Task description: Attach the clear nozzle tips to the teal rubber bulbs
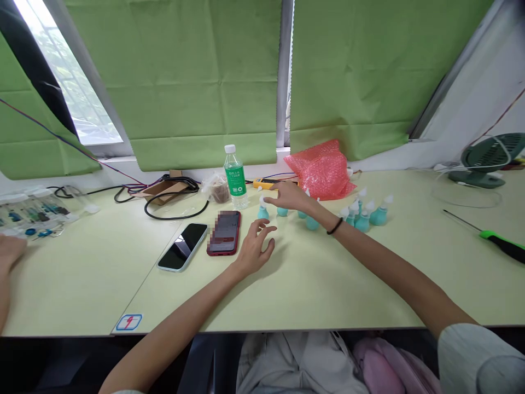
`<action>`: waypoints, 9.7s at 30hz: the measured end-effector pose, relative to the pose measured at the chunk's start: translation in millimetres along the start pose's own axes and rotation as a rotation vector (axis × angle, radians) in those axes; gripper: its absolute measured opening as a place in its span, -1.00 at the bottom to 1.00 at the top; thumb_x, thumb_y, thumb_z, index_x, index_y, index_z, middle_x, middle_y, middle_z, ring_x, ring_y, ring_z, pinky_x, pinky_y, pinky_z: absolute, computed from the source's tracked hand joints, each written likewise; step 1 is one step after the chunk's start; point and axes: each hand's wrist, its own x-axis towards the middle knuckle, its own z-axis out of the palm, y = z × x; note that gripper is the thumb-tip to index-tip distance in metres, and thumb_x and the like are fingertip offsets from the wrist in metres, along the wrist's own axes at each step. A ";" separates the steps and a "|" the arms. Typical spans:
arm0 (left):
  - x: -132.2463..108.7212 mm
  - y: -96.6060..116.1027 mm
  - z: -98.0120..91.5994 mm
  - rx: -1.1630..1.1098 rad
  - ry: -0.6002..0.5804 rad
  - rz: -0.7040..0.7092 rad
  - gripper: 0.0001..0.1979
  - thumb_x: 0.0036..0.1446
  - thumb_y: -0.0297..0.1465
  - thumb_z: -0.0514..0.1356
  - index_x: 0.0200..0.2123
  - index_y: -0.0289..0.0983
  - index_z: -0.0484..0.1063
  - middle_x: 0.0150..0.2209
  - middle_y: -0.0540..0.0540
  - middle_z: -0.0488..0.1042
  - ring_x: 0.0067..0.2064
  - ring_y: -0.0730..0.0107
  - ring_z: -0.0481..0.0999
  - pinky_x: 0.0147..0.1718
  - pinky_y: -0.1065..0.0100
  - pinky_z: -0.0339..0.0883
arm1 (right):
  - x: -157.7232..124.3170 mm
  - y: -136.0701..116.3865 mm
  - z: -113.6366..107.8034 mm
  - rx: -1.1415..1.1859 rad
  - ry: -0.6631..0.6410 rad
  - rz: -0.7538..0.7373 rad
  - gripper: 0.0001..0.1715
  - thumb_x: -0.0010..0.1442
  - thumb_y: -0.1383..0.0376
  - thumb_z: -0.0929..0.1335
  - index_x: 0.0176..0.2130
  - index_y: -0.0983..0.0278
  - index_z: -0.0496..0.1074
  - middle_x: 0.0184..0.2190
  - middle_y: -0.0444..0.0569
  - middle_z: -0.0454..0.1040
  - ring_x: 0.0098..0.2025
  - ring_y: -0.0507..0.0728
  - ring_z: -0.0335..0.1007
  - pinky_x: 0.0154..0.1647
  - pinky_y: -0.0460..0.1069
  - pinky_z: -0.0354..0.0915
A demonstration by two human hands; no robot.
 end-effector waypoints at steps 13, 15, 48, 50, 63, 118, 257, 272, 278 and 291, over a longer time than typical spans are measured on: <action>-2.2 0.9 6.6 -0.002 -0.054 -0.002 -0.78 0.02 -0.46 -0.03 -0.22 -0.25 0.26 -0.11 -0.17 0.14 -0.15 0.35 0.24 -0.20 0.27 0.21 | -84.3 67.6 -3.8 -0.440 0.021 0.156 -0.43 -0.02 0.04 0.18 -0.07 0.31 0.19 -0.43 0.06 0.40 -0.36 0.22 0.26 -0.53 -0.07 -0.03; -2.2 1.7 6.1 -0.003 -0.058 -0.005 -0.79 0.02 -0.46 -0.03 -0.23 -0.26 0.26 -0.11 -0.18 0.14 -0.16 0.35 0.24 -0.21 0.28 0.22 | -83.3 68.9 3.6 -0.471 0.037 0.174 -0.47 0.01 0.05 0.16 -0.09 0.31 0.20 -0.51 0.04 0.40 -0.43 0.20 0.27 -0.55 -0.07 -0.08; -2.2 2.5 5.3 -0.001 -0.069 -0.005 -0.81 0.03 -0.46 -0.04 -0.26 -0.26 0.27 -0.13 -0.17 0.16 -0.17 0.36 0.26 -0.22 0.30 0.23 | -80.1 82.7 14.7 -0.059 0.492 0.175 -0.67 -0.02 0.13 0.18 -0.58 0.31 0.32 -0.69 -0.05 0.30 -0.60 0.03 0.20 -0.53 -0.08 0.10; -2.3 2.6 5.4 -0.009 -0.075 -0.009 -0.81 0.03 -0.45 -0.04 -0.26 -0.27 0.27 -0.13 -0.17 0.16 -0.17 0.37 0.26 -0.22 0.30 0.22 | -81.4 78.8 13.8 0.016 0.524 0.173 -0.69 -0.04 0.13 0.19 -0.59 0.29 0.30 -0.71 -0.08 0.27 -0.62 0.01 0.16 -0.53 -0.08 0.12; 4.5 17.8 -5.2 -0.455 -0.112 -0.157 -0.30 -0.25 -0.32 0.24 0.01 -0.22 0.05 0.00 -0.16 0.16 -0.03 0.22 0.20 -0.10 0.22 0.13 | -86.4 -22.1 8.6 0.587 0.514 -0.033 -0.78 -0.15 0.24 0.31 -0.68 0.29 0.21 -0.83 -0.26 0.02 -0.74 -0.11 -0.11 -0.69 -0.13 -0.05; 6.8 1.3 3.4 -0.998 0.099 -0.665 -0.69 -0.25 -0.27 0.23 -0.47 -0.32 0.23 -0.47 -0.02 0.38 -0.35 0.37 0.41 -0.41 0.42 0.23 | -98.1 -11.0 42.2 0.562 0.340 -0.117 -0.70 -0.12 0.19 0.33 -0.32 0.24 0.35 -0.50 -0.05 0.34 -0.49 0.05 0.18 -0.42 -0.03 0.17; -1.7 27.9 -2.5 -0.435 0.053 -0.215 -0.82 -0.13 -0.35 0.17 -0.45 -0.35 0.44 -0.53 -0.09 0.42 -0.49 0.47 0.37 -0.54 0.47 0.29 | -122.4 -20.4 34.0 1.086 0.034 0.104 -0.66 -0.14 0.19 0.35 -0.31 0.31 0.43 -0.45 -0.02 0.42 -0.47 0.04 0.32 -0.52 -0.04 0.34; 5.8 26.4 -10.7 -0.766 -0.142 -0.318 -0.78 -0.14 -0.30 0.18 -0.49 -0.37 0.47 -0.49 -0.13 0.41 -0.49 0.47 0.36 -0.54 0.45 0.27 | -116.2 -5.8 32.9 1.388 -0.270 0.238 -0.67 -0.20 0.16 0.38 -0.51 0.40 0.46 -0.67 -0.07 0.39 -0.67 -0.04 0.27 -0.63 -0.10 0.26; 6.2 21.8 -12.6 -0.810 -0.227 -0.327 -0.74 -0.11 -0.26 0.15 -0.50 -0.38 0.46 -0.51 -0.12 0.41 -0.54 0.48 0.36 -0.54 0.44 0.28 | -116.5 -5.0 32.7 1.428 -0.330 0.263 -0.70 -0.19 0.16 0.38 -0.58 0.40 0.44 -0.70 -0.08 0.37 -0.70 -0.05 0.24 -0.66 -0.11 0.22; 3.0 32.2 -9.5 -0.597 -0.013 -0.204 -0.79 0.00 -0.36 0.06 -0.38 -0.34 0.44 -0.45 -0.11 0.40 -0.47 0.49 0.36 -0.52 0.46 0.28 | -114.6 -5.7 40.7 1.573 -0.335 0.346 -0.69 -0.11 0.17 0.35 -0.59 0.42 0.40 -0.67 -0.10 0.35 -0.69 -0.10 0.20 -0.68 -0.17 0.15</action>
